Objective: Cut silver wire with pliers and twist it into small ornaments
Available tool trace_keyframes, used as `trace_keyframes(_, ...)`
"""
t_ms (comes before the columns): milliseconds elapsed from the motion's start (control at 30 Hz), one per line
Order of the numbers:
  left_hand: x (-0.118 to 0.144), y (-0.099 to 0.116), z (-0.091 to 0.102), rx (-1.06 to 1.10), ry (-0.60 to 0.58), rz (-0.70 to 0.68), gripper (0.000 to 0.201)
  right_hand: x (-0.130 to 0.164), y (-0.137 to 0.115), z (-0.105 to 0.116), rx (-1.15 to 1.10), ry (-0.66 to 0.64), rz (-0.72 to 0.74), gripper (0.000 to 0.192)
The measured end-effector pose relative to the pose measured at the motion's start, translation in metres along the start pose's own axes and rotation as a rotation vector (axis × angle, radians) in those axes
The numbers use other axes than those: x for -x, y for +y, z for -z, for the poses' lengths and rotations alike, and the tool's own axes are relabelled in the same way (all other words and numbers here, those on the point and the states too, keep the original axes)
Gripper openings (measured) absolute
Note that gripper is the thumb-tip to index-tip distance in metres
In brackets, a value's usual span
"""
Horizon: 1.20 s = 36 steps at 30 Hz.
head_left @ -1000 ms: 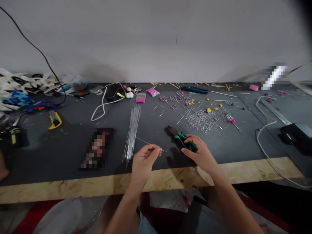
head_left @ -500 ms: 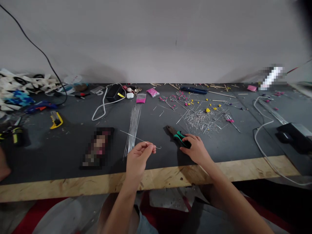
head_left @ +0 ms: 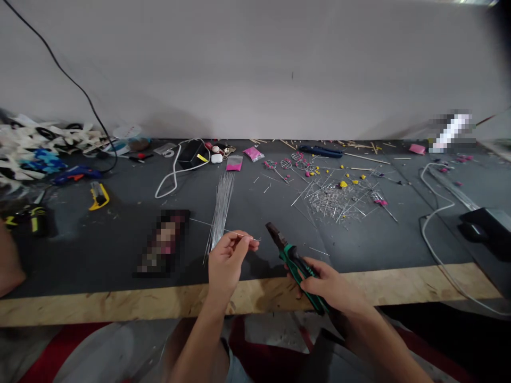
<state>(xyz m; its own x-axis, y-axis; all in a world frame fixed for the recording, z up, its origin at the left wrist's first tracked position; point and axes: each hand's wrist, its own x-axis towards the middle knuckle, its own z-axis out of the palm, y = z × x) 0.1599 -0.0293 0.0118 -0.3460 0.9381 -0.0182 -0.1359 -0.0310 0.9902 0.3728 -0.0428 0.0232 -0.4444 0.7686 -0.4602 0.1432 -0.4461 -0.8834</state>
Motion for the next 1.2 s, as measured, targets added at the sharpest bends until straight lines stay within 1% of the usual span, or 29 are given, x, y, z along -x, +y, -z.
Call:
trace_keyframes(100, 0.001, 0.002, -0.001, -0.056, 0.005, -0.059, 0.012, 0.002, 0.000, -0.001, -0.074, -0.023, -0.027, 0.028)
trace_keyframes(233, 0.001, 0.001, -0.003, -0.094, 0.020, -0.091, 0.010, 0.004, -0.003, -0.003, -0.037, -0.045, -0.016, 0.037)
trace_keyframes(367, 0.001, -0.001, -0.004, -0.121, 0.023, -0.103, 0.010, 0.005, -0.003, -0.007, -0.035, -0.076, -0.009, 0.041)
trace_keyframes(567, 0.002, -0.006, -0.005, -0.184, -0.006, -0.158, 0.007, 0.006, -0.001, -0.011, 0.032, -0.069, 0.036, 0.041)
trace_keyframes(733, 0.002, -0.011, -0.006, -0.266, -0.005, -0.221, 0.009, 0.007, -0.002, -0.012, 0.099, -0.045, 0.080, 0.033)
trace_keyframes(833, 0.003, -0.012, -0.005, -0.321, -0.003, -0.247, 0.010, 0.007, -0.003, -0.013, 0.126, -0.042, 0.101, 0.032)
trace_keyframes(1000, 0.002, -0.014, -0.005, -0.384, -0.002, -0.334, 0.011, 0.007, -0.002, -0.013, 0.178, -0.048, 0.131, 0.024)
trace_keyframes(1200, 0.001, -0.013, -0.005, -0.460, -0.023, -0.359, 0.011, 0.007, 0.001, -0.014, 0.265, -0.029, 0.144, 0.028)
